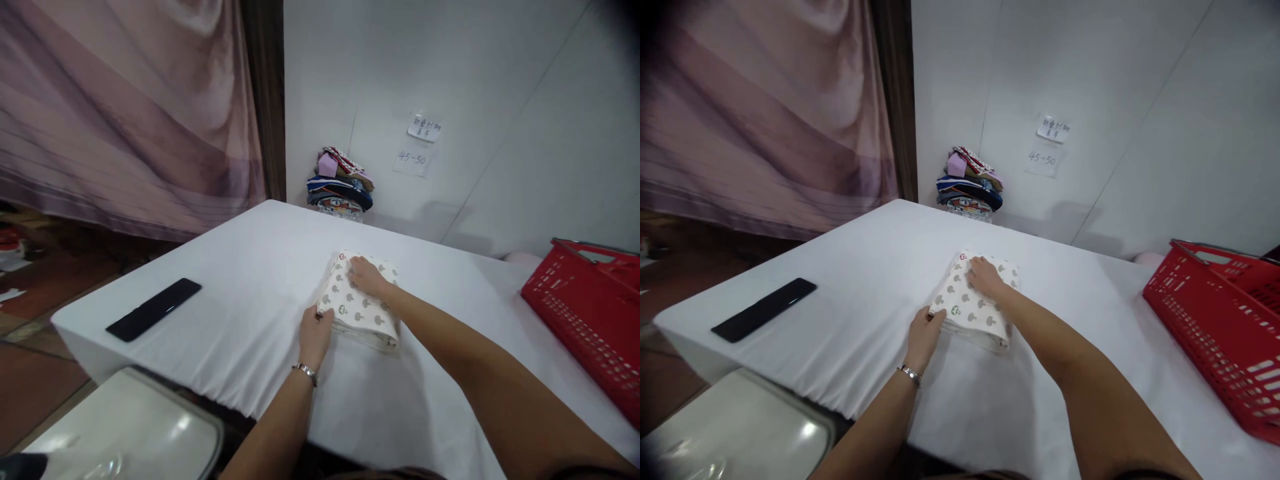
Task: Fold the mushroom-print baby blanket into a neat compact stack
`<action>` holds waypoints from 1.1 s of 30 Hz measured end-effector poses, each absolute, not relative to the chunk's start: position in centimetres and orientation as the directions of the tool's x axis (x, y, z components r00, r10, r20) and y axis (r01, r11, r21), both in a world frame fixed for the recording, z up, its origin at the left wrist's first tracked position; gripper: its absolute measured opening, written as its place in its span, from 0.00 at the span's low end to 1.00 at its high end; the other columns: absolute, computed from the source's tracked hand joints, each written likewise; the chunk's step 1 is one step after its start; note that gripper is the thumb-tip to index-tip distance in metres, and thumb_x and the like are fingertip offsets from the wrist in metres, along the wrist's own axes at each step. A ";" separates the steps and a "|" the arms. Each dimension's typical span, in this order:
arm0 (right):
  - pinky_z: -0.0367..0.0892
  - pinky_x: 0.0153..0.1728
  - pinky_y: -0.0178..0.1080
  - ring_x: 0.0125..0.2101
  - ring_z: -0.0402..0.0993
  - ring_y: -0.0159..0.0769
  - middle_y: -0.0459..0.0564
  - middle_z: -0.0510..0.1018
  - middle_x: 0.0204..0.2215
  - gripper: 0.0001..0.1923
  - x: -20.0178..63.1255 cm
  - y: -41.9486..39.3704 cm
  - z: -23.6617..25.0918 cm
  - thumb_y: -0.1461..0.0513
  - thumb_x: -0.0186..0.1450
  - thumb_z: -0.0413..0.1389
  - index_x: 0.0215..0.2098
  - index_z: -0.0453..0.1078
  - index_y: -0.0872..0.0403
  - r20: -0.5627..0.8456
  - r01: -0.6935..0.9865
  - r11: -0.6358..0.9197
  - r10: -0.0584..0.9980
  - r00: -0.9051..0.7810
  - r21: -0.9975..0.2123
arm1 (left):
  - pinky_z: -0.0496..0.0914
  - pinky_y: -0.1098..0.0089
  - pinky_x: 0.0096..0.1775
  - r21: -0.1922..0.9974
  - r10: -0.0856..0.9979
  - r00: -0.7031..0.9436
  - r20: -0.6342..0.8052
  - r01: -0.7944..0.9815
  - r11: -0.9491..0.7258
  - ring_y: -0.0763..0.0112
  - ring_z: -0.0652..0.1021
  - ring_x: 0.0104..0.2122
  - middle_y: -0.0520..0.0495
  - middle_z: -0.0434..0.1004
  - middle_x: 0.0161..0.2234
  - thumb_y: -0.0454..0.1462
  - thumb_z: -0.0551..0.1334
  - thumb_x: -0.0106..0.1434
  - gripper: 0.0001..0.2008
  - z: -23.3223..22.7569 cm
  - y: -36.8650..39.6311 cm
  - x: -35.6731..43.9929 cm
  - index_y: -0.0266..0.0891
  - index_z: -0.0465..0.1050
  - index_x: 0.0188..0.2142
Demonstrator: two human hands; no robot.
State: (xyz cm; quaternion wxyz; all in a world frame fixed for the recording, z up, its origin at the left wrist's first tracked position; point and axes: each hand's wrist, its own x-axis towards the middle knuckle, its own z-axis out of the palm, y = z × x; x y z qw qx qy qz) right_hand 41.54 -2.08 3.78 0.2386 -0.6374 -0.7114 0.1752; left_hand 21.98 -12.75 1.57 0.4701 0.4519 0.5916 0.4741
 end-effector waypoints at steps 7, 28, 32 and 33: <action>0.37 0.60 0.52 0.65 0.39 0.46 0.54 0.47 0.66 0.26 40.0 -2.7 3.2 0.53 0.68 0.42 0.62 0.54 0.52 -0.060 0.952 0.194 0.975 -0.213 -0.238 | 0.65 0.66 0.37 0.725 0.992 -0.101 -0.074 0.678 0.123 0.61 0.75 0.38 0.43 0.74 0.40 0.41 0.55 0.58 0.18 2.6 -12.7 20.7 0.40 0.64 0.48; 0.34 0.61 0.51 0.65 0.34 0.45 0.52 0.46 0.66 0.30 43.3 -12.4 3.1 0.47 0.66 0.41 0.61 0.57 0.52 -0.024 0.908 -0.018 1.000 0.009 -0.418 | 0.65 0.62 0.49 0.343 0.982 0.186 0.007 0.922 -0.177 0.58 0.70 0.51 0.40 0.66 0.53 0.40 0.45 0.67 0.21 2.9 -1.0 25.8 0.43 0.61 0.57; 0.37 0.61 0.51 0.66 0.32 0.45 0.55 0.44 0.67 0.32 44.3 -11.0 4.2 0.47 0.67 0.41 0.64 0.51 0.55 0.032 0.905 -0.060 0.996 0.081 -0.422 | 0.65 0.61 0.49 0.383 0.981 0.196 -0.017 0.907 -0.174 0.57 0.70 0.50 0.40 0.69 0.51 0.40 0.45 0.66 0.21 2.9 -0.9 25.5 0.44 0.61 0.56; 0.38 0.61 0.52 0.66 0.32 0.45 0.55 0.43 0.67 0.32 44.7 -10.4 4.6 0.48 0.67 0.41 0.64 0.50 0.55 0.047 0.909 -0.076 0.993 0.104 -0.410 | 0.65 0.60 0.49 0.382 0.981 0.196 -0.011 0.907 -0.177 0.56 0.70 0.50 0.40 0.69 0.51 0.40 0.45 0.66 0.21 2.9 -0.9 25.5 0.44 0.61 0.56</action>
